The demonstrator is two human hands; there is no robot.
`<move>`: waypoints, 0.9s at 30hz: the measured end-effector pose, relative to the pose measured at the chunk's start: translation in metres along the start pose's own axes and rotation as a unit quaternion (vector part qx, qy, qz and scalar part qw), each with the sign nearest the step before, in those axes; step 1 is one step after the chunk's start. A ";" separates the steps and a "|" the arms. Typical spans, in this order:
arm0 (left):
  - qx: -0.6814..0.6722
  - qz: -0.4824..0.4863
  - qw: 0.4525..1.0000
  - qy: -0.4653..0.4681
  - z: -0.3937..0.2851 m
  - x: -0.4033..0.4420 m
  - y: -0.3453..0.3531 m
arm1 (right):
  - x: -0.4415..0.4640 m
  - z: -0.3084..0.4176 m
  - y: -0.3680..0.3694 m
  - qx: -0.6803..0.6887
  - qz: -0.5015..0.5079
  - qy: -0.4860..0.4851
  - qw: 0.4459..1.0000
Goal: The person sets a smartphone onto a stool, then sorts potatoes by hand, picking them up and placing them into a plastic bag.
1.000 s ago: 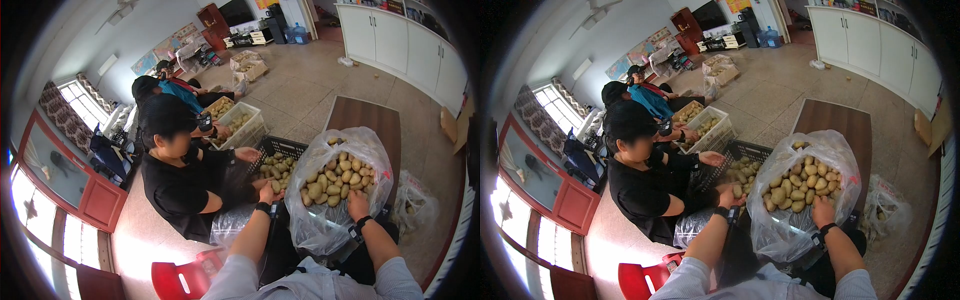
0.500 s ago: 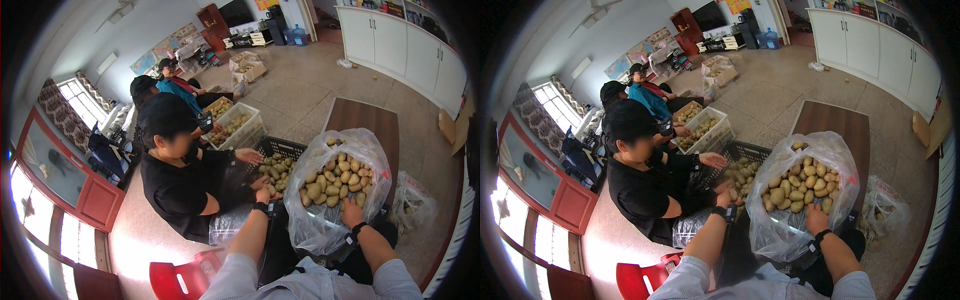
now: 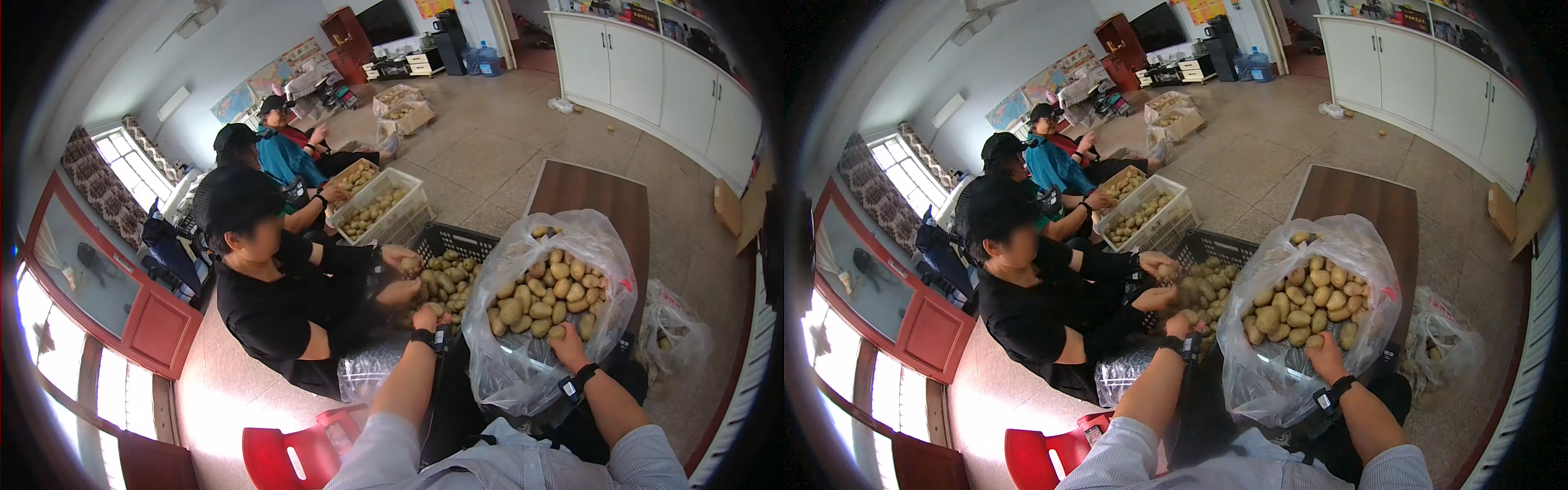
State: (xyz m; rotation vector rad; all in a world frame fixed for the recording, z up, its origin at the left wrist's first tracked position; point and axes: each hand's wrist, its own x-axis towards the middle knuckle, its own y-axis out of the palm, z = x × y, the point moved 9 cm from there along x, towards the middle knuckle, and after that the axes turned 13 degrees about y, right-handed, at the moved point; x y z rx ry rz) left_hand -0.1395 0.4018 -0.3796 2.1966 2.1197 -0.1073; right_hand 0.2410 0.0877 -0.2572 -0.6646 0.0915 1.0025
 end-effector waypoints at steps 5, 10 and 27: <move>-0.105 0.034 0.991 -0.078 -0.053 -0.034 0.028 | 0.017 -0.024 0.011 0.058 0.019 0.034 0.998; -0.138 -0.040 0.987 -0.074 -0.121 -0.079 0.053 | 0.005 -0.015 0.016 0.083 0.041 0.067 0.993; 0.007 0.384 0.918 -0.098 -0.195 -0.185 0.168 | -0.050 0.127 0.080 0.242 0.328 0.080 0.910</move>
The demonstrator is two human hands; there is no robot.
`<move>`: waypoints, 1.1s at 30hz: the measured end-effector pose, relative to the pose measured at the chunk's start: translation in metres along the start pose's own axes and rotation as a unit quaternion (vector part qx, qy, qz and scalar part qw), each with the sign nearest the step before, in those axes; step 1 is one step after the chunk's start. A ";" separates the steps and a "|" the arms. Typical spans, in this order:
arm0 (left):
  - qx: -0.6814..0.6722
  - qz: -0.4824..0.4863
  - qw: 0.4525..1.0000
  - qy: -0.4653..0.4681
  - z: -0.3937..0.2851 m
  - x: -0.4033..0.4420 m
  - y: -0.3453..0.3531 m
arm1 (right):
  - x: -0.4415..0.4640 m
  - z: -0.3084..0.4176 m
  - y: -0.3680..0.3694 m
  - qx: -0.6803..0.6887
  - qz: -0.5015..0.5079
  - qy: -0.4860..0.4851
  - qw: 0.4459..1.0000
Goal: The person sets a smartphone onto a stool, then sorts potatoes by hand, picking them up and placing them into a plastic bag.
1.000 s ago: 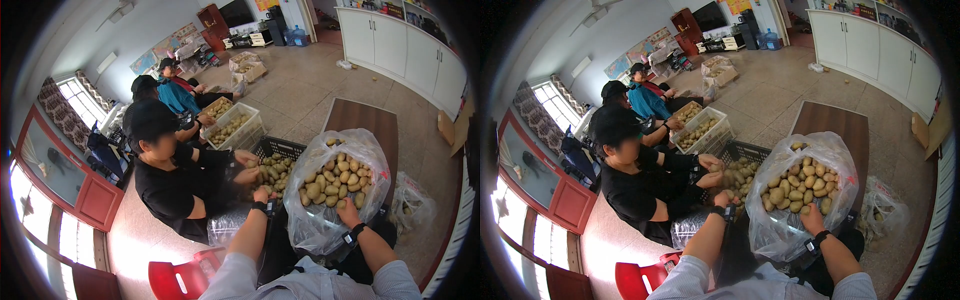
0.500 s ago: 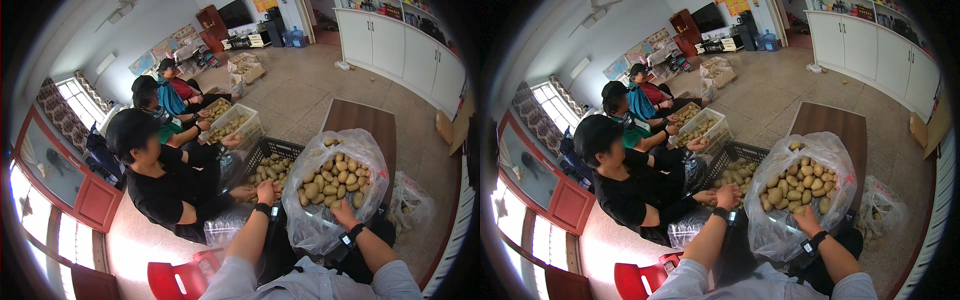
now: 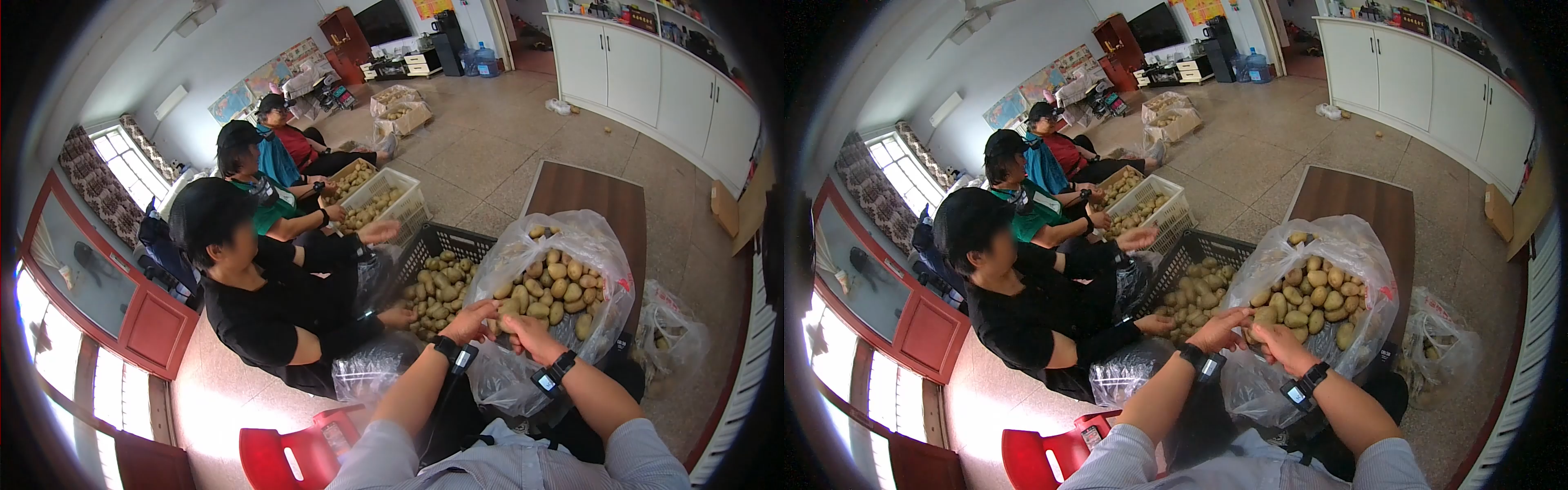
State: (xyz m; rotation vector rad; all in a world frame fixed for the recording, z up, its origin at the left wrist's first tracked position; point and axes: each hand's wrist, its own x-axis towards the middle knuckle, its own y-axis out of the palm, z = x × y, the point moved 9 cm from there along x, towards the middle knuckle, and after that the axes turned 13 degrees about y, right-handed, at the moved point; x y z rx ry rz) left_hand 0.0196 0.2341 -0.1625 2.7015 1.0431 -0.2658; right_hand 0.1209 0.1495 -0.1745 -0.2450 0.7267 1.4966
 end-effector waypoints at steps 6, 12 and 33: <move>-0.084 0.092 0.992 -0.017 0.011 0.004 0.021 | 0.003 0.006 0.008 -0.045 -0.038 0.014 0.998; -0.090 0.055 0.994 0.000 0.014 0.010 0.009 | 0.013 -0.001 -0.004 -0.074 -0.066 -0.052 0.994; -0.300 -0.341 0.891 -0.012 0.082 0.017 -0.147 | -0.076 -0.024 -0.164 -0.403 -0.606 -0.127 0.674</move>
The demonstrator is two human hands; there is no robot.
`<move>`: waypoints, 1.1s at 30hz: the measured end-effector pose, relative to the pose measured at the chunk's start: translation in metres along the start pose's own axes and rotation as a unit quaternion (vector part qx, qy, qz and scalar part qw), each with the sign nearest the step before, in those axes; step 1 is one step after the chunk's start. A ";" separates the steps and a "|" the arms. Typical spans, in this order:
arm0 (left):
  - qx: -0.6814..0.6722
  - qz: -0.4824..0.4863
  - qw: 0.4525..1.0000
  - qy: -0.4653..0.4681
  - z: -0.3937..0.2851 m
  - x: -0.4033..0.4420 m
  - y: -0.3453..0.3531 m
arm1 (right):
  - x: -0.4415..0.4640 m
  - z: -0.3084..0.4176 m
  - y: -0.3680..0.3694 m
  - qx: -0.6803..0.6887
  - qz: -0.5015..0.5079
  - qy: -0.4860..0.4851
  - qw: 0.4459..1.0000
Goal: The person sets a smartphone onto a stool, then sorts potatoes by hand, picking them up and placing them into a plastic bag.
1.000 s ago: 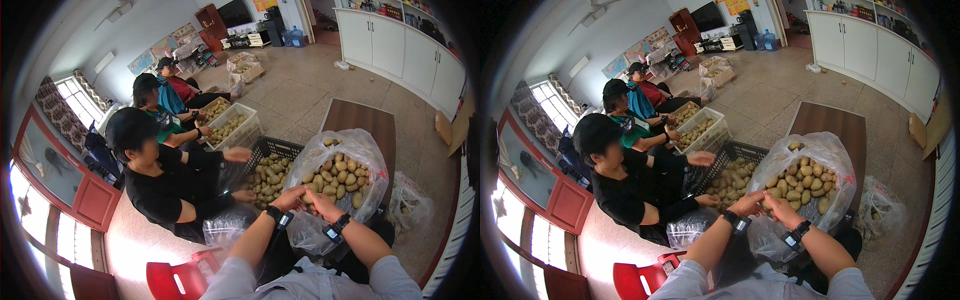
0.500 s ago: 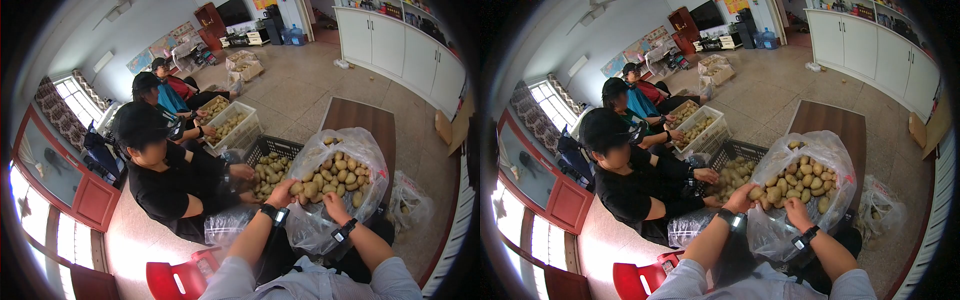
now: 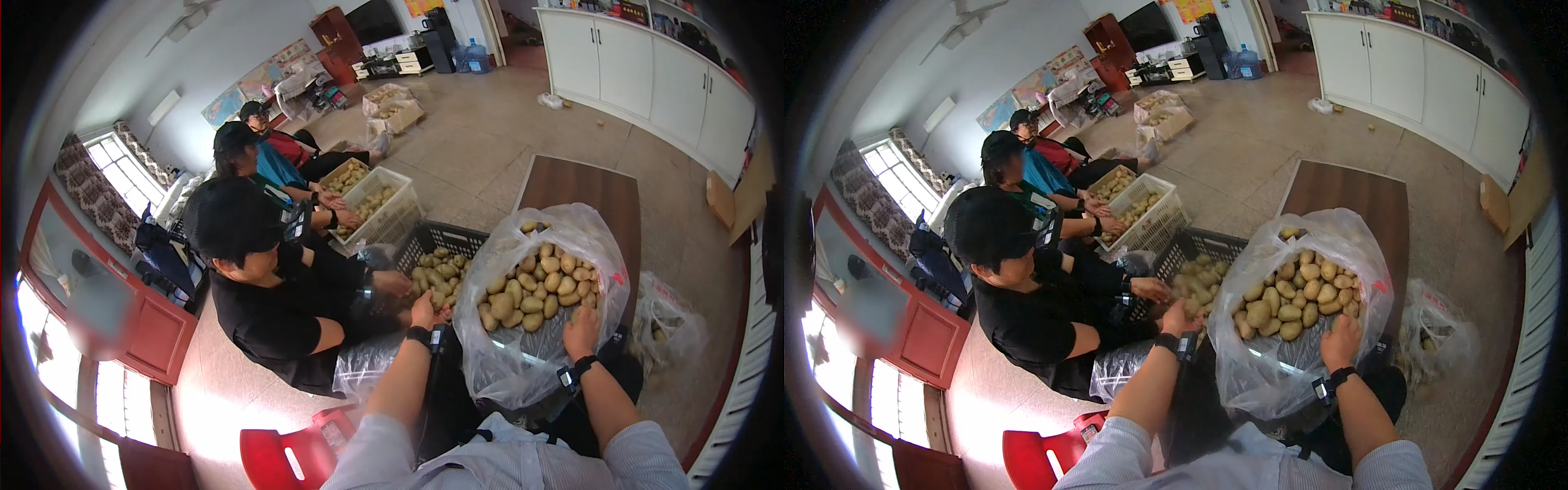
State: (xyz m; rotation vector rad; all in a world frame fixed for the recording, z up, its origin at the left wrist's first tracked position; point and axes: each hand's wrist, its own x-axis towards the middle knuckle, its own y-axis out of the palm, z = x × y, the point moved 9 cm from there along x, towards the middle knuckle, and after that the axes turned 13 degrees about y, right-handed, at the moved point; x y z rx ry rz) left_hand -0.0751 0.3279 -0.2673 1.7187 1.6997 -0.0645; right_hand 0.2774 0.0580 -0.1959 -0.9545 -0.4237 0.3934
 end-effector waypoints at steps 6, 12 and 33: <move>0.164 0.017 0.984 0.074 -0.020 -0.004 -0.011 | -0.002 0.002 0.004 -0.030 0.023 -0.024 0.999; 0.101 -0.008 0.992 0.076 0.016 0.093 -0.074 | -0.002 -0.003 0.008 0.057 -0.034 -0.075 0.995; 0.686 0.116 0.666 0.268 -0.024 0.073 -0.064 | -0.003 -0.013 0.036 -0.140 -0.019 -0.129 0.982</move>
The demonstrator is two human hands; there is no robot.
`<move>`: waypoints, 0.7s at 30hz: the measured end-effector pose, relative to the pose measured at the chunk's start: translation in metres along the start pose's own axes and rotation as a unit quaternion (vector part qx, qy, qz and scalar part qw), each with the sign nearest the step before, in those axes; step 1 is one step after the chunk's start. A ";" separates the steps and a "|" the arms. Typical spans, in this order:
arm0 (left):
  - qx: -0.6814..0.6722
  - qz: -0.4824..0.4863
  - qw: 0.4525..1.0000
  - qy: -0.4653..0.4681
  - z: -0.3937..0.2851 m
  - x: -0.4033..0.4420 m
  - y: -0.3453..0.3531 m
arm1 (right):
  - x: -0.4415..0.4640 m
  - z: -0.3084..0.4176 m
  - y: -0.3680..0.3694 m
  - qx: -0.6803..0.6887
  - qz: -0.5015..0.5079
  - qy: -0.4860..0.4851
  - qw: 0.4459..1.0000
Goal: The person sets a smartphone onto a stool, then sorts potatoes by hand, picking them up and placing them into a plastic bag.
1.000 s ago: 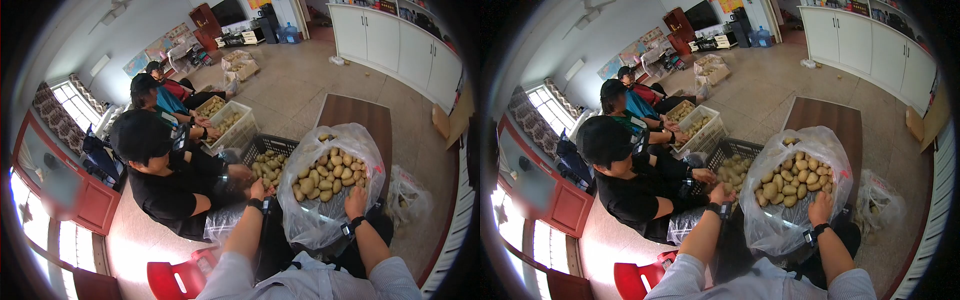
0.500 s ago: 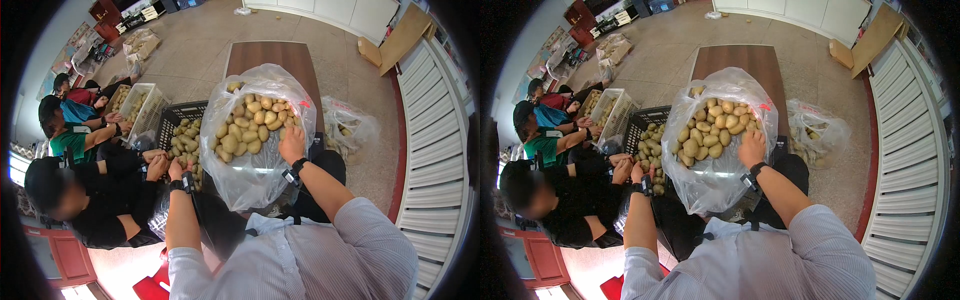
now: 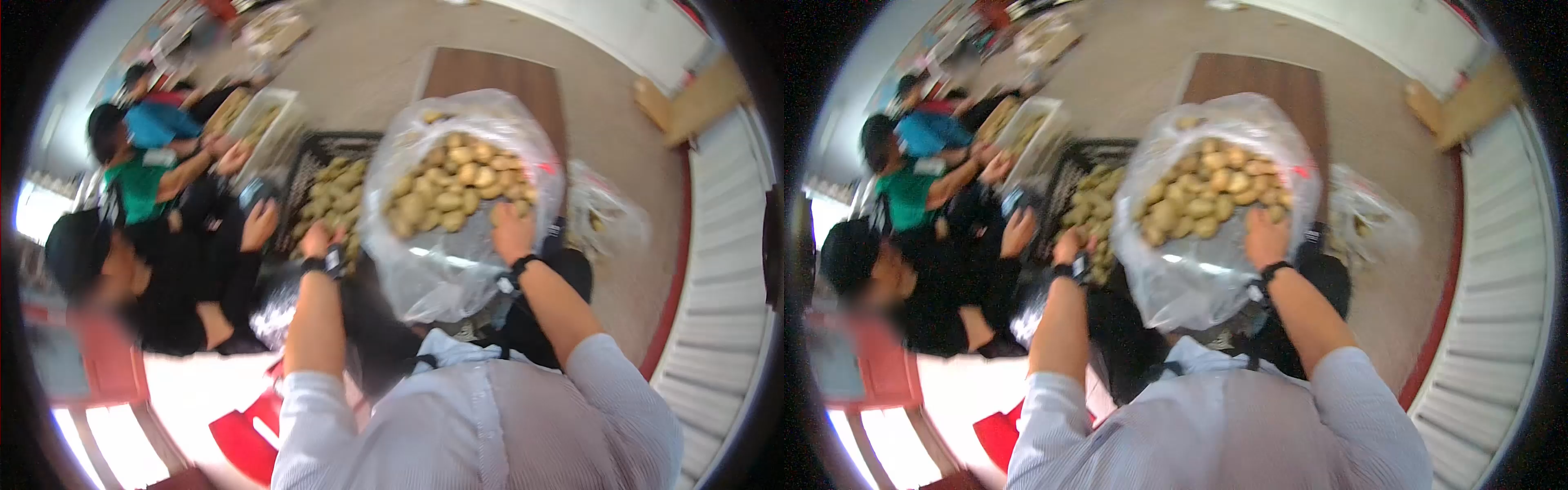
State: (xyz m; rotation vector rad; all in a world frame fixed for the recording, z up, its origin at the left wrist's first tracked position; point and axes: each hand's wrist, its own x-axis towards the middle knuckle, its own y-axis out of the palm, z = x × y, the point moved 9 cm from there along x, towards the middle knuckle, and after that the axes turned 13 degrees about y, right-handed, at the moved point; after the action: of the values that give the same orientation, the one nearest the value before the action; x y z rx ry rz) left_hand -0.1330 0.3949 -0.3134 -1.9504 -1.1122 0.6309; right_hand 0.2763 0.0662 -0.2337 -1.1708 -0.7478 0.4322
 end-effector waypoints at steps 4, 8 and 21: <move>0.005 -0.059 0.998 -0.026 -0.078 -0.034 -0.040 | -0.012 0.023 -0.013 -0.009 0.079 -0.028 0.996; -0.599 -0.275 0.691 -0.299 -0.058 -0.052 -0.014 | -0.017 0.023 0.001 -0.095 0.106 -0.020 0.990; -0.606 -0.179 0.738 -0.238 -0.097 -0.047 -0.011 | -0.022 0.039 0.011 0.143 0.227 0.014 0.963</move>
State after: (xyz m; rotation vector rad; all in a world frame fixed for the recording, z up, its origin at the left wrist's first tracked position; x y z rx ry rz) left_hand -0.0910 0.3201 -0.2473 -2.4856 -2.6244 0.1143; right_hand 0.2341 0.0815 -0.2426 -1.0667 -0.3690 0.8761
